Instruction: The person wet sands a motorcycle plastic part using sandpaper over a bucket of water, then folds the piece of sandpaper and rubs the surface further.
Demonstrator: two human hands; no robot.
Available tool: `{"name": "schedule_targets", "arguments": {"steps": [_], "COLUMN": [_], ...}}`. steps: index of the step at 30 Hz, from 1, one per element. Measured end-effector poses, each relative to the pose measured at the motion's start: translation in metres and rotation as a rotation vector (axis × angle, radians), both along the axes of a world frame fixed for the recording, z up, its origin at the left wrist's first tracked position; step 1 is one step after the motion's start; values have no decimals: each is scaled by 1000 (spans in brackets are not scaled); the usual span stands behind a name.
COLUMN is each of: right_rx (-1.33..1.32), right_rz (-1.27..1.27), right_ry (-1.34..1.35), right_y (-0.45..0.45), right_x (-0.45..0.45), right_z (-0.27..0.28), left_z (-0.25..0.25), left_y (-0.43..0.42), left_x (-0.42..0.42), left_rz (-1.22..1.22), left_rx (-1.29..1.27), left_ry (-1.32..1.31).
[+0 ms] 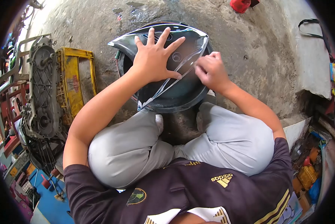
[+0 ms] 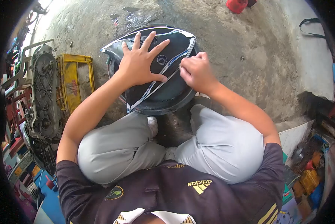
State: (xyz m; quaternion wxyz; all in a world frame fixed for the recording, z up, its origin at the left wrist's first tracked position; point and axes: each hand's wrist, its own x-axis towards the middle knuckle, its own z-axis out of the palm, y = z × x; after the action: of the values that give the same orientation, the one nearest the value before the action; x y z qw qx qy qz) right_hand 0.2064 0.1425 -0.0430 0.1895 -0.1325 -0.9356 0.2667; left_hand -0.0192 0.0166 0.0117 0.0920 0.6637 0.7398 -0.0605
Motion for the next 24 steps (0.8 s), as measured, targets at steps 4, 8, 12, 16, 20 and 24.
{"name": "schedule_targets", "arguments": {"steps": [4, 8, 12, 16, 20, 24], "right_rx": [-4, -10, -50, 23, 1, -24], "right_rz": [105, 39, -63, 83, -96, 86], "right_ry": [85, 26, 4, 26, 13, 26], "right_y": [-8, -4, -6, -2, -1, -8], "right_x": [-2, 1, 2, 0, 0, 3], "right_z": [-2, 0, -2, 4, -3, -1], "left_z": [1, 2, 1, 2, 3, 3], "left_y": [1, 1, 1, 0, 1, 1], "left_x": [1, 0, 1, 0, 1, 0], "left_rz": [6, -4, -1, -8, -5, -2], "left_rx": [-7, -14, -13, -3, -15, -14], "left_ry": [4, 7, 11, 7, 13, -7]}}
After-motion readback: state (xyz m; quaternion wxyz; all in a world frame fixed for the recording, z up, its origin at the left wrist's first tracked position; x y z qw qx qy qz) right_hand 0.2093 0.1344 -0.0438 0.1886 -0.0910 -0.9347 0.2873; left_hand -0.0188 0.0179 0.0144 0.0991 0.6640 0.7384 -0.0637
